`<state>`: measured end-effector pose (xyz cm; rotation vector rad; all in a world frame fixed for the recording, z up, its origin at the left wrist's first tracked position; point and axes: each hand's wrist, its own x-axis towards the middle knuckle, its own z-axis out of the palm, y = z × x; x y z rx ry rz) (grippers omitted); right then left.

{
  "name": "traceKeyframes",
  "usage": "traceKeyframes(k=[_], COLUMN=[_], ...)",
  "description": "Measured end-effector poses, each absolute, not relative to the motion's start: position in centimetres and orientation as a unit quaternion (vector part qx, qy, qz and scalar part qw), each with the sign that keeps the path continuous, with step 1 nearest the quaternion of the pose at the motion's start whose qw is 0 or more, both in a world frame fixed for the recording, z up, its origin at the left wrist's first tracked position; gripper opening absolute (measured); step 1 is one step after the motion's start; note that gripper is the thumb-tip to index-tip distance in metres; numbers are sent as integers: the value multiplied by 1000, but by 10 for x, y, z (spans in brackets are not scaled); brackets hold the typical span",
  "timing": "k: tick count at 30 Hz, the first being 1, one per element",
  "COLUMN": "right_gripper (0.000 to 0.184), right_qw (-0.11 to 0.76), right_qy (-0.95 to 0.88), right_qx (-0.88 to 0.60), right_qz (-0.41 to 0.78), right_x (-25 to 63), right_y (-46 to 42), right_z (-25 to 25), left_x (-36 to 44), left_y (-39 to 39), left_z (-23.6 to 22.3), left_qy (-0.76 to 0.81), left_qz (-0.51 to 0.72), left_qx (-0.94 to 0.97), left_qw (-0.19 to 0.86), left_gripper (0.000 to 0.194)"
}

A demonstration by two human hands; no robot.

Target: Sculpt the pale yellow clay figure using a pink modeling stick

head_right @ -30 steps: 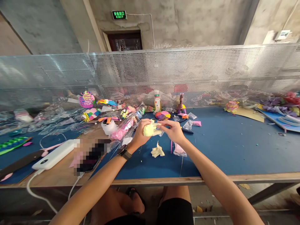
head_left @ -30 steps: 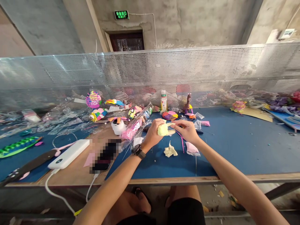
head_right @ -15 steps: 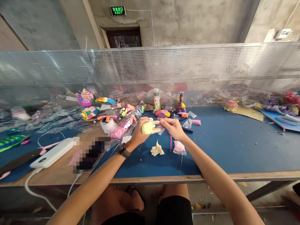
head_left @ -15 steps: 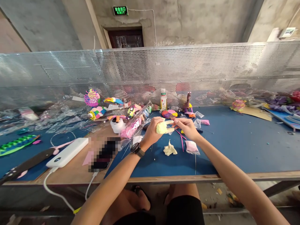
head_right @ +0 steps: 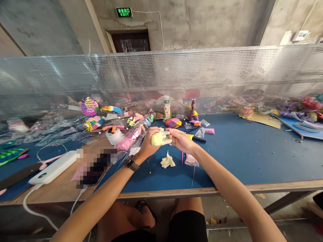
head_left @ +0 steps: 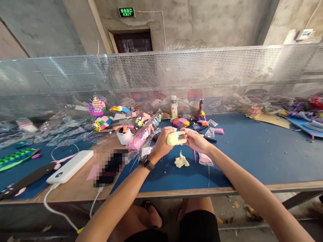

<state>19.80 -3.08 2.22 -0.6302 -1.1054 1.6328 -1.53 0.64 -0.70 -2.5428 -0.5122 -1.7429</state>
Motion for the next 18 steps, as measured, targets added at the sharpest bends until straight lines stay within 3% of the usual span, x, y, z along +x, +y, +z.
traceKeyframes(k=[10, 18], right_gripper=[48, 47], right_qw=[577, 539], right_qy=[-542, -524], right_qx=[-292, -269], right_qz=[536, 602], right_x=[193, 199], right_y=[-27, -28], right_z=[16, 21], left_x=[-17, -17], left_y=[5, 3], left_z=[-4, -3], left_qy=[-170, -157], left_qz=[-549, -549], left_qx=[-818, -821], left_qw=[23, 25], left_gripper=[54, 58])
